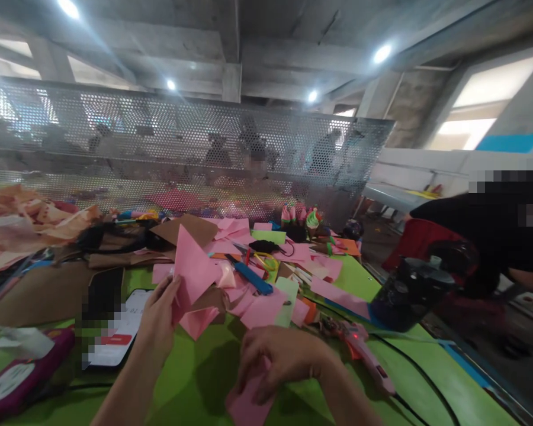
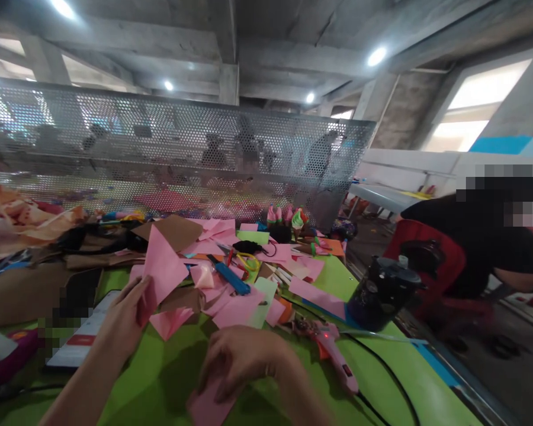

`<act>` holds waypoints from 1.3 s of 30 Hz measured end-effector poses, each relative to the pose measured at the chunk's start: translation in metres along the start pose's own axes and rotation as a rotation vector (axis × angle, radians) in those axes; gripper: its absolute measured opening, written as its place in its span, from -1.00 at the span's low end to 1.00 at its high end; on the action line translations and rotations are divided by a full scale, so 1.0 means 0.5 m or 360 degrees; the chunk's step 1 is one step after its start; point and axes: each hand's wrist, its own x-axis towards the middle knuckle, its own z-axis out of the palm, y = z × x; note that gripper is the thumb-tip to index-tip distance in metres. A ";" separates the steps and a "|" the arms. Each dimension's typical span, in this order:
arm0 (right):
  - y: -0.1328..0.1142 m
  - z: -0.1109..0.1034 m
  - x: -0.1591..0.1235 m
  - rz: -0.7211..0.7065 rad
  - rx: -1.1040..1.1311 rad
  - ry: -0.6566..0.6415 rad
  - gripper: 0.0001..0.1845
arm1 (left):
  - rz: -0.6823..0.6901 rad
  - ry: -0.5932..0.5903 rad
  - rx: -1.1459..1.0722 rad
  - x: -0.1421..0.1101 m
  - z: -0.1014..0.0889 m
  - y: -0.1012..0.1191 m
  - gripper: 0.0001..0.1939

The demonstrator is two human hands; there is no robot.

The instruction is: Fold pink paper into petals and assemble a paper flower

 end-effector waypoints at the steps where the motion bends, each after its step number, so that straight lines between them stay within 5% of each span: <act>1: 0.006 0.002 0.002 0.0061 -0.0048 -0.0009 -0.74 | -0.0027 0.0004 -0.0043 -0.002 0.002 0.005 -0.81; 7: 0.019 -0.011 0.002 0.0340 -0.0314 0.0452 -0.55 | -0.0131 0.0000 -0.0181 -0.017 0.012 0.020 -0.91; 15: -0.004 0.006 -0.010 0.0682 -0.0436 0.0457 -0.71 | -0.0230 -0.0052 -0.0199 -0.018 0.016 0.003 -0.90; 20: 0.002 0.000 -0.015 0.0632 -0.0261 0.0504 -0.92 | -0.0260 -0.0104 -0.0134 -0.016 0.015 -0.013 -0.88; 23: 0.017 -0.024 -0.019 0.0685 -0.0319 0.1033 -0.96 | -0.0280 -0.0121 -0.0077 -0.016 0.015 -0.015 -0.88; 26: 0.032 -0.049 -0.025 0.0792 -0.0526 0.1747 -0.72 | -0.0317 -0.0131 0.0008 -0.020 0.017 -0.013 -0.89; 28: 0.030 -0.056 -0.028 0.0709 -0.0598 0.2024 -0.54 | -0.0321 -0.0167 0.0056 -0.025 0.020 -0.015 -0.90; 30: 0.016 -0.054 -0.027 0.0545 -0.0370 0.2022 -0.56 | -0.0302 -0.0214 0.0118 -0.032 0.020 -0.018 -0.89; 35: -0.019 -0.026 -0.001 0.0235 0.0698 0.1431 -0.58 | -0.0264 -0.0467 0.0409 -0.048 0.019 -0.029 -0.64; 39: 0.000 -0.013 0.018 0.0222 0.0863 0.1458 -0.53 | -0.0072 -0.0759 0.0608 -0.057 0.025 -0.036 -0.56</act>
